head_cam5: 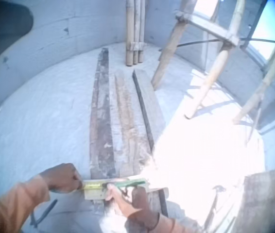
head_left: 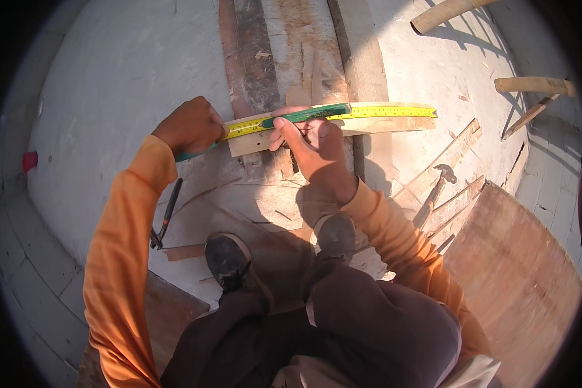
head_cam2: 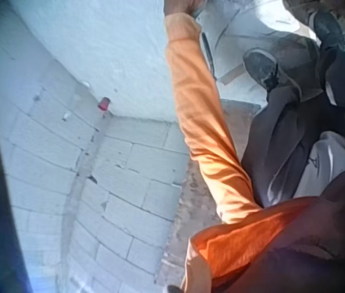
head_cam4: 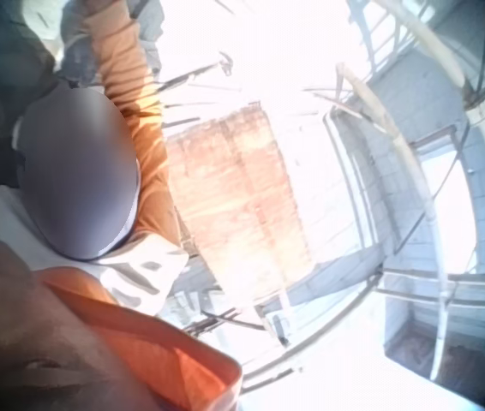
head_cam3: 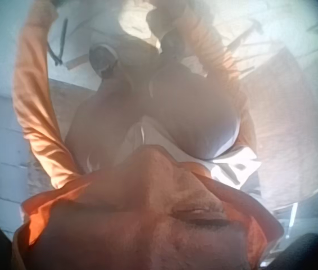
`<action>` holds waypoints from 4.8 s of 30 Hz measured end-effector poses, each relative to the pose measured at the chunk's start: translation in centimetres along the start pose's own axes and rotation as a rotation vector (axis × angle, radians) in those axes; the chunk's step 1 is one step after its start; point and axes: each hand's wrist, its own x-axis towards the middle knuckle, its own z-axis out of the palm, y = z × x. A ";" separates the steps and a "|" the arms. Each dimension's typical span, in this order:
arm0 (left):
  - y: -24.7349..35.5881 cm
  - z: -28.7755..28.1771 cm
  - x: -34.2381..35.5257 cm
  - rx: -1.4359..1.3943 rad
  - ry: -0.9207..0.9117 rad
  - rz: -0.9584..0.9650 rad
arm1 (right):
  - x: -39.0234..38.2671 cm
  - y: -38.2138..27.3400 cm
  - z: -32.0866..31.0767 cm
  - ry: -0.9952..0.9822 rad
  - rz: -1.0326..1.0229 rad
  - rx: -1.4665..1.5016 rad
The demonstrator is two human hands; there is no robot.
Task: The person measures a piece of wood with a tape measure and marks it with a pencil, then cuts the wood with a hand saw.
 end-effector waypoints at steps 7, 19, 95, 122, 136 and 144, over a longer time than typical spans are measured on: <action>0.0 0.1 0.5 0.063 0.004 -0.008 | 0.8 -0.2 0.4 -0.020 -0.024 -0.004; -0.2 0.2 0.6 0.043 -0.009 -0.058 | 3.2 0.8 0.0 0.029 -0.296 -0.352; 0.6 0.0 0.9 0.144 -0.037 -0.013 | 7.7 2.4 0.2 -0.512 -0.169 -0.405; 1.2 -0.5 0.6 0.248 -0.090 -0.023 | 8.1 3.4 0.2 -0.477 -0.220 -0.405; 1.2 -0.6 0.6 0.278 -0.126 -0.020 | 8.0 3.1 0.3 -0.482 -0.193 -0.455; 0.4 0.7 1.7 0.162 -0.055 -0.018 | 7.1 2.8 -0.3 -0.408 -0.104 -0.334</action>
